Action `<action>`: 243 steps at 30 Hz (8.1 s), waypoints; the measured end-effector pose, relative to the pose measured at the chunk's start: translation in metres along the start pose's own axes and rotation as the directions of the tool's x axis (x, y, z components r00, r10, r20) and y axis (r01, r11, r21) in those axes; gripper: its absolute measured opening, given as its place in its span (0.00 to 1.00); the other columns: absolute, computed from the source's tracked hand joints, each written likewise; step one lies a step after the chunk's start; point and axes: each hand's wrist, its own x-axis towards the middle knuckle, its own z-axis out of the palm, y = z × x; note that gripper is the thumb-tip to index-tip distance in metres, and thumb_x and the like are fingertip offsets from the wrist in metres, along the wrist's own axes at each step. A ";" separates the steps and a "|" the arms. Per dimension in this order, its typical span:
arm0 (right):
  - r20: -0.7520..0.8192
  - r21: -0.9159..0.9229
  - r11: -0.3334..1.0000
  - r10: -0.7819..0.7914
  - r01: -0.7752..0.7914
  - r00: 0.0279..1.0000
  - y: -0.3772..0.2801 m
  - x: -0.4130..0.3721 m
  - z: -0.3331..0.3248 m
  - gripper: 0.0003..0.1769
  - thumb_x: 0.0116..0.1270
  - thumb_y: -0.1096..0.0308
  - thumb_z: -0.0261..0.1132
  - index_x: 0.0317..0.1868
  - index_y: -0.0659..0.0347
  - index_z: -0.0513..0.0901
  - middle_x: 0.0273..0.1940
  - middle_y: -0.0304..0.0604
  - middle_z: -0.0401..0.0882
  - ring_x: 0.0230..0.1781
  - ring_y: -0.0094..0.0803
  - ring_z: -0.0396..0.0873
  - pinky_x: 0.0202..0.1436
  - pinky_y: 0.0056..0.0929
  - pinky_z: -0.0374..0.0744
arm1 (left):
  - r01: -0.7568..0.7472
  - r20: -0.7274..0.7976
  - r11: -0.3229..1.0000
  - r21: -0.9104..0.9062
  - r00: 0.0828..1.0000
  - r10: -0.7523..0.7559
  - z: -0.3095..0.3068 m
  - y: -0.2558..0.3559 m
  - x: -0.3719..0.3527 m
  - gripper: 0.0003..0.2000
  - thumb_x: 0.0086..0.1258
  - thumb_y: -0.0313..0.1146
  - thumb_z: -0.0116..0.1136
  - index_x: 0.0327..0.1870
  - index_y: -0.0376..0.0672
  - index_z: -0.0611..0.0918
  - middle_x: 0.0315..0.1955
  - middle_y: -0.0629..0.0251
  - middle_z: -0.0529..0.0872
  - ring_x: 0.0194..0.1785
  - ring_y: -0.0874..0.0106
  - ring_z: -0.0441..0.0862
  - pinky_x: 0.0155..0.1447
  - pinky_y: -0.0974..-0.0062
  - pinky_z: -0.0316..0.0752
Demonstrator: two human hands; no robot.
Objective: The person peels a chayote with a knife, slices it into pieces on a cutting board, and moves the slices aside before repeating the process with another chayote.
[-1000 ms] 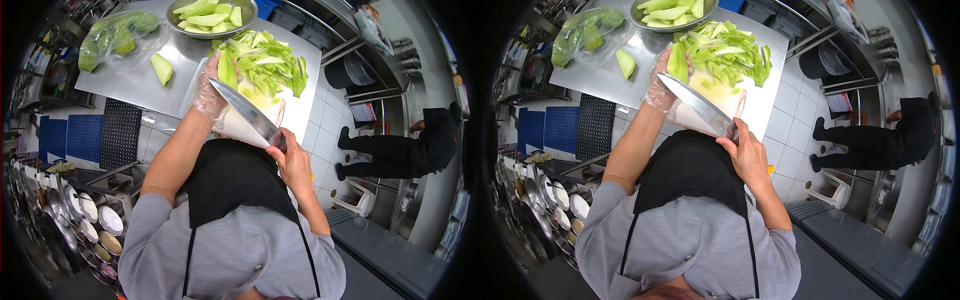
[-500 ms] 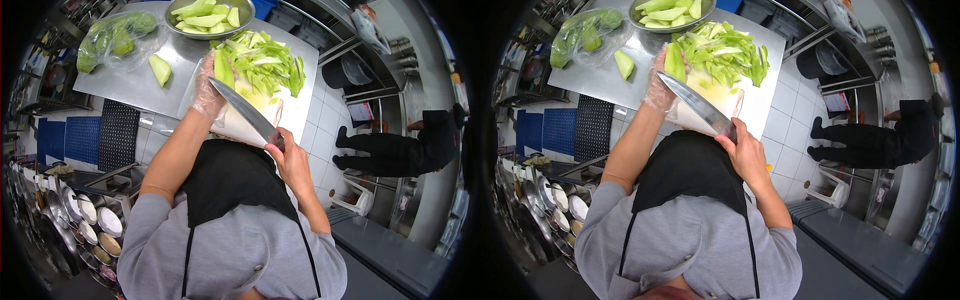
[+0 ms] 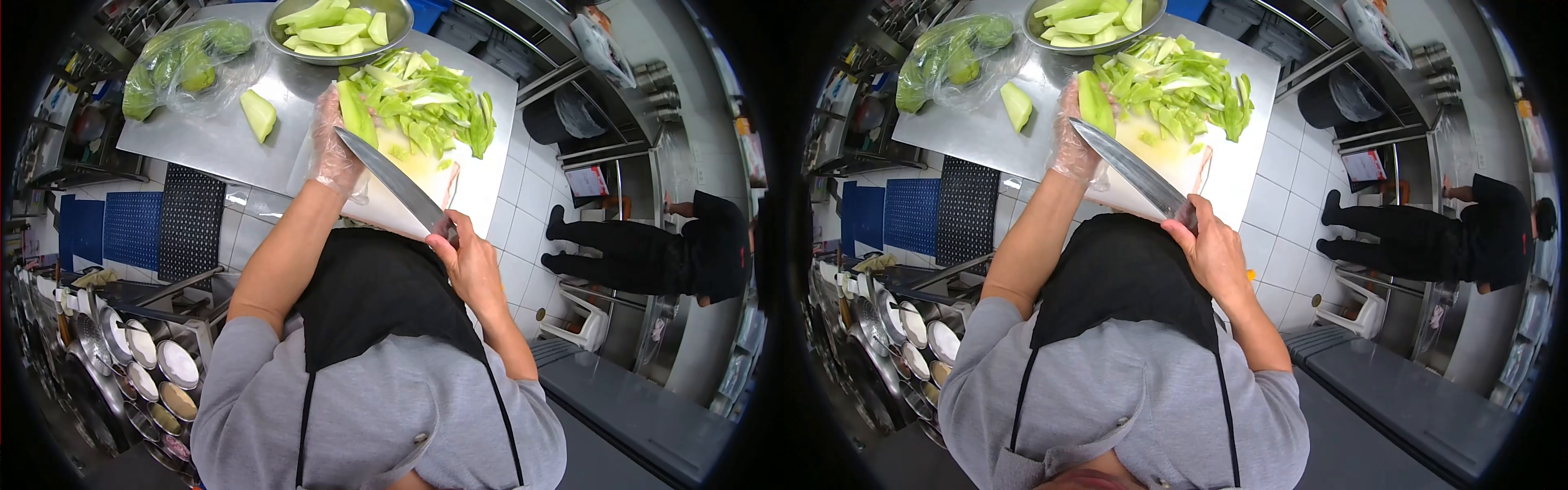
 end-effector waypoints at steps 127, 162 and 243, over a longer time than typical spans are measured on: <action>-0.112 -0.076 0.996 -0.062 0.054 0.992 0.017 0.033 0.004 0.36 0.74 0.41 0.68 0.65 0.64 0.73 0.32 0.63 0.88 0.36 0.64 0.88 0.41 0.50 0.83 | 0.174 0.110 0.983 0.055 0.978 -0.179 -0.006 0.012 -0.032 0.16 0.83 0.36 0.54 0.64 0.37 0.79 0.56 0.58 0.86 0.57 0.65 0.86 0.62 0.65 0.84; -0.135 -0.087 0.988 0.118 -0.130 0.984 0.019 0.062 -0.018 0.43 0.71 0.44 0.70 0.71 0.70 0.68 0.31 0.54 0.89 0.38 0.57 0.89 0.46 0.50 0.84 | -0.497 0.310 0.357 0.791 0.829 0.466 0.007 0.073 0.169 0.25 0.82 0.35 0.53 0.75 0.33 0.72 0.67 0.53 0.82 0.65 0.64 0.81 0.69 0.73 0.74; -0.117 0.220 0.939 0.296 -0.266 0.948 0.043 0.014 -0.008 0.41 0.61 0.51 0.80 0.67 0.65 0.76 0.26 0.52 0.84 0.28 0.43 0.86 0.36 0.37 0.80 | -0.656 0.790 -0.541 0.525 0.613 0.024 0.031 0.035 0.074 0.16 0.65 0.28 0.62 0.54 0.44 0.87 0.41 0.51 0.91 0.46 0.53 0.89 0.54 0.56 0.83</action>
